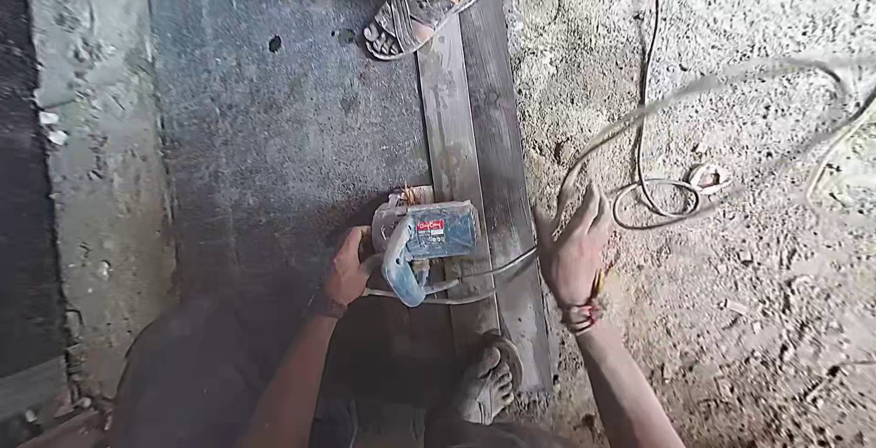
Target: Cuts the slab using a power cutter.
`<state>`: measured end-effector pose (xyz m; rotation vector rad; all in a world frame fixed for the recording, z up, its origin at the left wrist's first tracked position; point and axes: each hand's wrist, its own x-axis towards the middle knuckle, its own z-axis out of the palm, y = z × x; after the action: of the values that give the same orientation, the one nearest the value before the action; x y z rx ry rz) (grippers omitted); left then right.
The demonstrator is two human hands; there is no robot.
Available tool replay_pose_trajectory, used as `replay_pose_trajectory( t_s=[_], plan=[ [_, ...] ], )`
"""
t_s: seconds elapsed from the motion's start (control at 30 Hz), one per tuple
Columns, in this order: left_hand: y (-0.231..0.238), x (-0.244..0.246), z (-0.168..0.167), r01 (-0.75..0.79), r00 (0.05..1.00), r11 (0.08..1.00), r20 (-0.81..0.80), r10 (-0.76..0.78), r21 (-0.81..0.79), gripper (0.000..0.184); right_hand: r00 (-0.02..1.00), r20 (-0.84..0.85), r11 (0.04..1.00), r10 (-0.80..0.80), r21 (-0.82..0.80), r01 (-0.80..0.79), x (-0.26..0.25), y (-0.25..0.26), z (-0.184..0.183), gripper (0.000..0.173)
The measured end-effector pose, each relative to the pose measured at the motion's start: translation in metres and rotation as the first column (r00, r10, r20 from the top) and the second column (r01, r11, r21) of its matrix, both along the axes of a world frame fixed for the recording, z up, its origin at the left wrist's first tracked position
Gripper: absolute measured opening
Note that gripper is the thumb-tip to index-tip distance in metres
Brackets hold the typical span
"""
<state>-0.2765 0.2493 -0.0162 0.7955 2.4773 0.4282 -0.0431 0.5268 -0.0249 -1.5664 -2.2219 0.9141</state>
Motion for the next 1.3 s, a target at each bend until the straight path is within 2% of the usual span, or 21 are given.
replay_pose_trajectory(
  t_s=[0.07,0.13,0.23,0.3,0.4,0.47,0.5,0.53,0.57,0.63,0.73,0.87,0.97,1.03,1.23,1.3],
  plan=[
    [0.003,0.003,0.003,-0.012,1.000,0.999,-0.007,0.012,-0.035,0.059,0.998,-0.066,0.997,0.017,0.077,-0.012,0.004,-0.016,0.000,0.088],
    [0.008,0.004,0.007,-0.042,0.999,0.996,0.003,0.042,-0.076,0.054,0.987,-0.138,0.996,0.087,0.042,-0.082,0.015,-0.034,0.005,0.075],
    [0.009,0.007,0.007,-0.100,0.994,0.993,0.031,0.102,-0.064,0.057,0.930,-0.166,0.940,0.329,-0.041,-0.340,0.018,-0.049,0.010,0.055],
    [0.006,0.004,0.004,-0.129,0.989,0.991,0.075,0.130,-0.025,0.057,0.811,-0.158,0.826,0.563,0.069,-0.559,0.011,-0.052,0.001,0.046],
    [-0.001,0.007,0.003,-0.164,0.978,0.986,0.133,0.159,0.026,0.055,0.517,-0.041,0.518,0.855,0.113,-0.848,-0.002,-0.050,0.009,0.046],
    [-0.002,0.002,0.002,-0.176,0.975,0.983,0.148,0.166,0.052,0.054,0.341,0.020,0.341,0.940,-0.023,-0.940,-0.023,-0.052,0.028,0.051],
    [-0.002,-0.001,0.001,-0.180,0.973,0.982,0.157,0.168,0.065,0.055,0.271,0.034,0.272,0.962,-0.185,-0.944,-0.036,-0.054,0.041,0.055],
    [-0.004,0.000,-0.001,-0.183,0.971,0.980,0.173,0.167,0.082,0.055,0.235,0.026,0.229,0.972,-0.353,-0.907,-0.047,-0.060,0.052,0.060],
    [-0.007,0.002,-0.003,-0.183,0.971,0.977,0.176,0.162,0.112,0.055,0.250,-0.003,0.218,0.968,-0.477,-0.851,-0.056,-0.069,0.057,0.065],
    [-0.007,0.001,-0.004,-0.182,0.971,0.975,0.178,0.157,0.130,0.055,0.394,-0.050,0.297,0.918,-0.574,-0.763,-0.067,-0.093,0.059,0.074],
    [-0.005,-0.005,0.000,-0.169,0.973,0.977,0.181,0.144,0.133,0.052,0.641,-0.070,0.498,0.764,-0.567,-0.656,-0.079,-0.138,0.052,0.075],
    [-0.006,-0.008,-0.010,-0.112,0.991,0.976,0.093,0.096,0.188,0.047,0.827,-0.006,0.695,0.562,-0.538,-0.477,-0.084,-0.180,0.043,0.083],
    [-0.004,-0.015,-0.008,-0.071,0.993,0.985,0.107,0.055,0.157,0.050,0.877,0.076,0.824,0.474,-0.390,-0.412,-0.083,-0.209,0.039,0.092],
    [-0.004,-0.015,-0.007,-0.066,0.991,0.986,0.127,0.046,0.155,0.051,0.885,0.159,0.873,0.438,-0.312,-0.376,-0.083,-0.227,0.041,0.101],
    [-0.006,-0.018,-0.004,-0.111,0.978,0.980,0.195,0.079,0.162,0.052,0.868,0.337,0.927,0.365,-0.217,-0.305,-0.104,-0.256,0.052,0.112],
    [-0.005,-0.019,-0.003,-0.124,0.971,0.980,0.224,0.087,0.154,0.051,0.868,0.394,0.946,0.303,-0.233,-0.224,-0.116,-0.261,0.054,0.114]
  ],
)
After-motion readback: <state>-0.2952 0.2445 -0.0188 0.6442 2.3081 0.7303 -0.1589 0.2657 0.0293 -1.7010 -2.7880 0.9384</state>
